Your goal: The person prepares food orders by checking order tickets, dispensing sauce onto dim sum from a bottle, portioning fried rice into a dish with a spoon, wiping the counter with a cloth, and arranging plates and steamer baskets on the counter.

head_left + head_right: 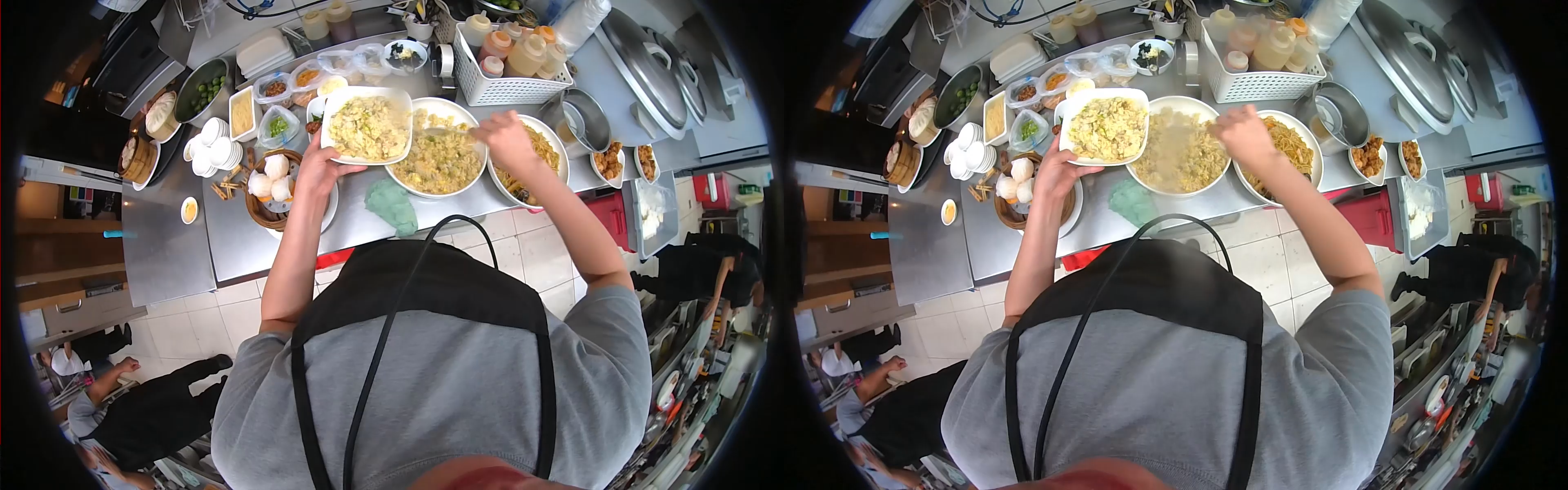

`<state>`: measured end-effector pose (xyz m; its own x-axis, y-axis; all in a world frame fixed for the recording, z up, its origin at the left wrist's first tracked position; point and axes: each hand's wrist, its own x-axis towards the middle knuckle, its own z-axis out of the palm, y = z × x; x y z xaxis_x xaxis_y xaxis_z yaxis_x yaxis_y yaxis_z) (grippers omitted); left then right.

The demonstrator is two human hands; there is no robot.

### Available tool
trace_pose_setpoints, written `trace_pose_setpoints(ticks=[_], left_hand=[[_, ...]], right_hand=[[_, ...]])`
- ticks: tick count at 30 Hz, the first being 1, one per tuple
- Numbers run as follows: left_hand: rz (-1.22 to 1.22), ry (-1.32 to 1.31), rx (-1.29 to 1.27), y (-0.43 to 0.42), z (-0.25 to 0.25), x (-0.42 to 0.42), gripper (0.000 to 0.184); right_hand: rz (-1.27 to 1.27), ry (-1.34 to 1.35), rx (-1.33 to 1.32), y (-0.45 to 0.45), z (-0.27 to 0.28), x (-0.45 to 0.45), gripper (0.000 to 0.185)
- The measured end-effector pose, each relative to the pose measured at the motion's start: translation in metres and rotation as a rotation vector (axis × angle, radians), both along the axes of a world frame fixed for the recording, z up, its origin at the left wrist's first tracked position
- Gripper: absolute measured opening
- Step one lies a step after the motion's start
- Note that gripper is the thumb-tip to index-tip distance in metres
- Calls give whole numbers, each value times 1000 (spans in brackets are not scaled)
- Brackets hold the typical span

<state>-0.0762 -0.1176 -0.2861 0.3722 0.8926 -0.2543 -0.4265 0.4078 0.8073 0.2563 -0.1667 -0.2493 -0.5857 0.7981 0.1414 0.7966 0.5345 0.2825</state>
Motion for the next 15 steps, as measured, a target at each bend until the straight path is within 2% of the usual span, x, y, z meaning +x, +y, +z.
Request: trace_pose_setpoints(ticks=[2,3,5,6,8,9,10,12,15], left_hand=[[8,-1,3,-1,0,0,66],[16,0,4,-2,0,0,66],[24,1,9,-2,3,1,67],[23,11,8,-2,4,1,67],[26,23,3,-2,4,1,67],[23,9,2,-2,3,2,66],[18,-5,2,-2,1,3,65],[17,2,-4,-2,2,5,65],[21,16,-5,0,-1,5,63]], right_hand=[[-212,140,22,-5,14,17,20],[-209,139,21,-7,10,25,20],[-419,143,-14,-10,-11,40,25],[-416,143,-12,-11,-23,45,25],[-611,659,-362,-13,-48,48,25],[-630,792,-431,-12,-59,42,25],[-630,792,-433,-10,-69,32,25],[-659,1003,-528,-2,-88,10,25],[-689,1121,-502,11,-109,-2,24]])
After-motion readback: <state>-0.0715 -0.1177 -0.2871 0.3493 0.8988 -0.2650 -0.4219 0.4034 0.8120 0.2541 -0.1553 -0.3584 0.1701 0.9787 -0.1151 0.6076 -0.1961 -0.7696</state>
